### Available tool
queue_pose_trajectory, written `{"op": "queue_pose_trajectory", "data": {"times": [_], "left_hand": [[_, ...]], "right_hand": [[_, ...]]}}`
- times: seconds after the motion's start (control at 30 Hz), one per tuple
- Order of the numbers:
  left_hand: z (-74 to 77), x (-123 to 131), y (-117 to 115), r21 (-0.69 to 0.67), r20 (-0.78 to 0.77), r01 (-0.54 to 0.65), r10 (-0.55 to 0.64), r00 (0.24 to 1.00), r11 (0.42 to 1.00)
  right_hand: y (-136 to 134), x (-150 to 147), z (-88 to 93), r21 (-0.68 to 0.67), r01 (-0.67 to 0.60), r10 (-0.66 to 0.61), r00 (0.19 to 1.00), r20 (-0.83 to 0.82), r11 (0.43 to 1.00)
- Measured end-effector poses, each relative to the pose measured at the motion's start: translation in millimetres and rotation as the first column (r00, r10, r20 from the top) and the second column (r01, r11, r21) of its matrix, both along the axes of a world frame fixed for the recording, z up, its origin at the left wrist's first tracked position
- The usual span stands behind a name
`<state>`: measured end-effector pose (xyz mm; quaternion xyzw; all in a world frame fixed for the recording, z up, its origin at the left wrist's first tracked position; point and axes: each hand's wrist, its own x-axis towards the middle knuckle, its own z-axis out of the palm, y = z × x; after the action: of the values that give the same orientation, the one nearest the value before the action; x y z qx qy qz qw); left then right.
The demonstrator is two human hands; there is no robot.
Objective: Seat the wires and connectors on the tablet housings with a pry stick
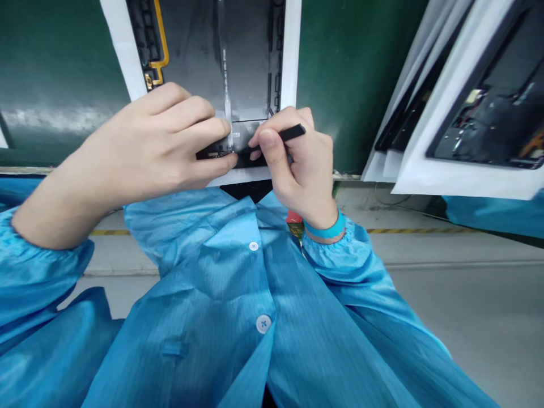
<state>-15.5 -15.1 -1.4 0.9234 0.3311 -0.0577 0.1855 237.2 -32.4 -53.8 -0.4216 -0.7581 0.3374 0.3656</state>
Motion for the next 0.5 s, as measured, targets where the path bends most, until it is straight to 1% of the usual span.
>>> {"op": "queue_pose_trajectory", "data": {"times": [0.07,0.17,0.23,0.37,0.5], "left_hand": [[-1.0,-1.4,-0.3,0.033,0.017,0.018,-0.019,1.0,0.999],[-3.6,-5.2,-0.6,0.129,0.079,0.077,-0.088,0.993,0.989],[-5.3,-7.8,-0.3,0.17,0.105,0.097,-0.116,0.988,0.981],[-7.8,-11.1,0.9,0.218,0.113,0.111,-0.139,0.984,0.97],[-10.8,-12.5,0.9,0.223,0.121,0.114,-0.144,0.982,0.968]], "right_hand": [[0.2,-0.1,0.4,-0.006,-0.003,0.003,1.0,0.002,1.0],[0.1,0.0,1.7,-0.02,-0.005,0.005,1.0,0.003,1.0],[0.0,0.1,2.8,-0.032,-0.003,0.003,1.0,0.003,0.999],[0.3,0.5,3.1,-0.045,-0.002,0.003,1.0,0.021,0.999],[1.7,0.9,1.1,0.001,-0.028,0.028,1.0,0.0,1.0]]}}
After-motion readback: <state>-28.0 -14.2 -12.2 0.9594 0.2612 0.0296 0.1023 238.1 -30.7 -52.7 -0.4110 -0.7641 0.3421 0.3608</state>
